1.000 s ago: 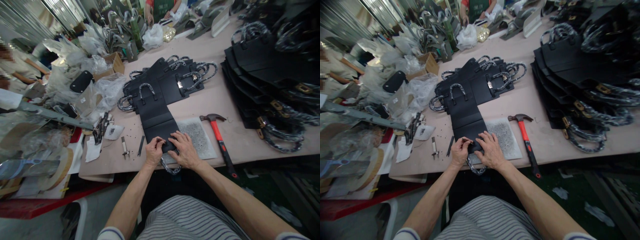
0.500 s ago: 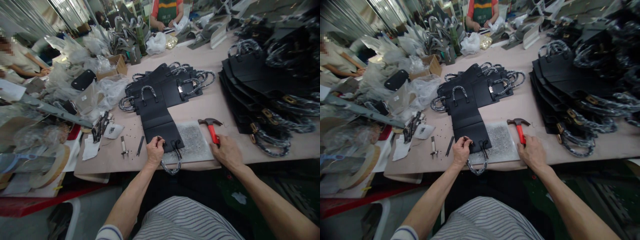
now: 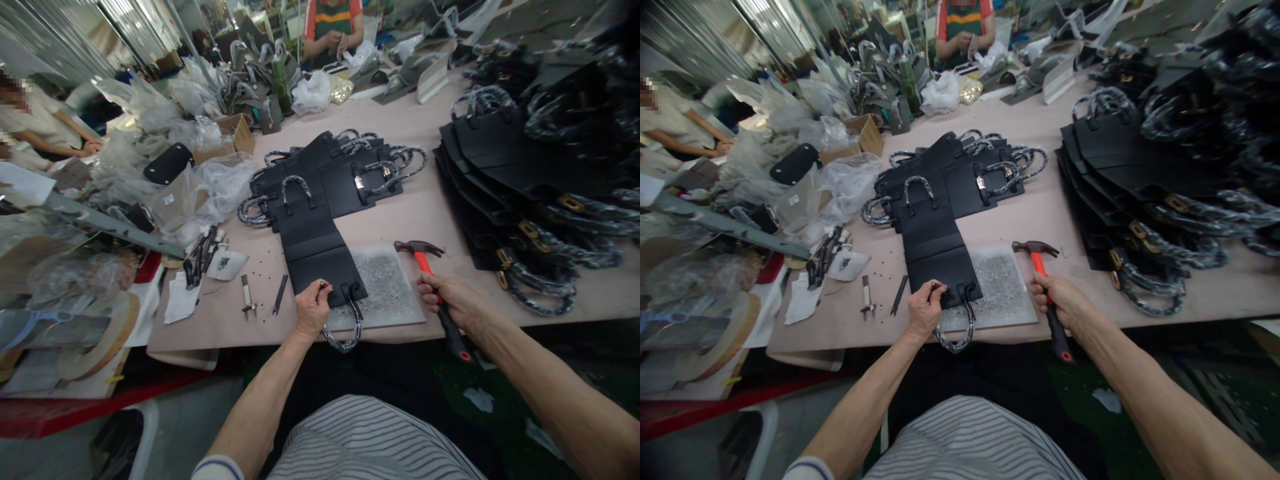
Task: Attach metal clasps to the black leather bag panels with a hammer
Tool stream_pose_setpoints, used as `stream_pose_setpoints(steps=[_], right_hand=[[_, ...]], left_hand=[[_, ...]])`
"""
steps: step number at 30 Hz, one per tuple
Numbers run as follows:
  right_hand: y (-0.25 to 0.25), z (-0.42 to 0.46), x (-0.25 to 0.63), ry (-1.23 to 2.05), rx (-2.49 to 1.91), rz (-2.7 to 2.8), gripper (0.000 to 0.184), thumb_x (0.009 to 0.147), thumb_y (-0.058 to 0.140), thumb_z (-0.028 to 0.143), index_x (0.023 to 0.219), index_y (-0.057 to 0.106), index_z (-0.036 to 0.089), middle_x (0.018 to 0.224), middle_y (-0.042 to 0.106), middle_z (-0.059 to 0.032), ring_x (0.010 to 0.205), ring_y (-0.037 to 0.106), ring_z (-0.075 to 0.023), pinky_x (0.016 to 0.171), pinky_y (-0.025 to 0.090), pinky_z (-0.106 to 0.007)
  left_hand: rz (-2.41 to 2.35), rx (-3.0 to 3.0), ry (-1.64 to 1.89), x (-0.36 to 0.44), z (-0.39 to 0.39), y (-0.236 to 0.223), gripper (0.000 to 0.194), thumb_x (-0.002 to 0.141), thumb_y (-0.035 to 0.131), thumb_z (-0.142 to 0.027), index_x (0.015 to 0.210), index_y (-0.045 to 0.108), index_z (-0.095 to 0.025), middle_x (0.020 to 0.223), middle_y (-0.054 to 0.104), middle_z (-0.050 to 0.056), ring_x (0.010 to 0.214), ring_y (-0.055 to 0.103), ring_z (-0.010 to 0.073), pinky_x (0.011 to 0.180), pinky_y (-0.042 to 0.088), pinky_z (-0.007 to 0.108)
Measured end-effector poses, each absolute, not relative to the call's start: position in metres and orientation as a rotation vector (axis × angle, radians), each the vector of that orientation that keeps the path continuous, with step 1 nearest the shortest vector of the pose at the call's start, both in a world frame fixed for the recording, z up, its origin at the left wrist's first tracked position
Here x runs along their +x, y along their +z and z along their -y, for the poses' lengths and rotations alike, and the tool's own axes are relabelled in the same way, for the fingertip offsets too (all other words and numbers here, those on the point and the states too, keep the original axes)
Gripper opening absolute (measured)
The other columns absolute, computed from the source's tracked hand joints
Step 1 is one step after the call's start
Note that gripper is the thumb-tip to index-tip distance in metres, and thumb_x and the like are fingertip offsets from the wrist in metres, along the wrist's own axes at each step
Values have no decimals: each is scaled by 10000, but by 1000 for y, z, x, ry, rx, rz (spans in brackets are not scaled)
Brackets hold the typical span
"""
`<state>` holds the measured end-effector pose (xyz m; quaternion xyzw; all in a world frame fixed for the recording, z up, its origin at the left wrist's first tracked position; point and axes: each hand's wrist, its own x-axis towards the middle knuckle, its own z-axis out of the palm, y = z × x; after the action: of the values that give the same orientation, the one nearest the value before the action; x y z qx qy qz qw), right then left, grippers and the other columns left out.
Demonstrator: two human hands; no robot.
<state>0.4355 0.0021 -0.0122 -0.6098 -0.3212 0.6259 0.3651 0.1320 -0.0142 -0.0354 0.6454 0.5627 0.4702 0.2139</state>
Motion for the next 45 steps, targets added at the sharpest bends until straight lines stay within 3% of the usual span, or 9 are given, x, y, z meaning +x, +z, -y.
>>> stream_pose_setpoints(steps=[6, 12, 18, 21, 27, 32, 38, 42, 45], right_hand=[[60, 12, 396, 1161, -1689, 1313, 324, 958, 454, 519, 807, 483, 234, 568, 429, 60, 425, 402, -104, 407, 298, -228], [101, 29, 372, 446, -1475, 2281, 336, 1012, 382, 443, 775, 473, 225, 546, 502, 19, 433, 387, -122, 488, 196, -288], [118, 30, 359, 63, -1327, 2349, 342, 1054, 343, 378, 781, 471, 217, 547, 514, 16, 421, 402, -122, 482, 216, -284], [115, 32, 353, -9, -1292, 2258, 337, 1057, 347, 355, 772, 464, 219, 544, 504, 20, 420, 409, -118, 479, 252, -274], [108, 31, 351, 68, -1331, 2527, 293, 1040, 371, 320, 796, 494, 215, 498, 485, 45, 368, 329, -112, 455, 152, -292], [123, 31, 350, -15, -1317, 2055, 292, 1036, 401, 349, 775, 449, 226, 533, 466, 43, 421, 397, -107, 473, 251, -258], [118, 29, 358, 44, -1291, 2492, 294, 1027, 406, 340, 774, 488, 215, 488, 441, 55, 368, 286, -93, 455, 129, -279], [129, 29, 354, -96, -1377, 1983, 323, 1033, 394, 402, 772, 456, 222, 521, 448, 45, 417, 402, -110, 475, 265, -253], [115, 34, 352, 28, -1411, 2172, 355, 1043, 324, 395, 770, 469, 221, 504, 476, 30, 398, 395, -120, 462, 227, -274]], left_hand=[[-1492, 1962, 1294, 129, 15, -39, 121, 937, 576, -180, 911, 694, -189, 815, 754, 26, 734, 721, 142, 716, 548, 225], [-1504, 2018, 1238, 129, 15, -45, 129, 950, 560, -183, 921, 686, -196, 825, 757, 27, 732, 719, 140, 704, 552, 226], [-1496, 1985, 1258, 129, 15, -47, 119, 947, 570, -182, 929, 688, -188, 845, 763, 37, 755, 723, 145, 734, 554, 231], [-1484, 1988, 1254, 128, 15, -48, 127, 951, 564, -186, 935, 690, -187, 849, 764, 41, 755, 722, 146, 742, 554, 235], [-1510, 1980, 1248, 128, 14, -51, 136, 943, 568, -189, 885, 691, -185, 788, 749, 40, 695, 702, 147, 683, 540, 231], [-1487, 1978, 1225, 128, 14, -48, 124, 943, 575, -185, 903, 692, -185, 832, 757, 42, 731, 709, 147, 735, 549, 240], [-1485, 2001, 1242, 128, 14, -50, 130, 941, 568, -180, 897, 690, -189, 800, 749, 36, 705, 700, 147, 700, 543, 238], [-1491, 2001, 1218, 128, 14, -51, 138, 953, 557, -192, 916, 690, -186, 833, 755, 42, 728, 707, 145, 735, 550, 242], [-1505, 2012, 1213, 128, 14, -52, 144, 949, 562, -206, 888, 691, -182, 777, 740, 41, 690, 698, 147, 691, 545, 238]])
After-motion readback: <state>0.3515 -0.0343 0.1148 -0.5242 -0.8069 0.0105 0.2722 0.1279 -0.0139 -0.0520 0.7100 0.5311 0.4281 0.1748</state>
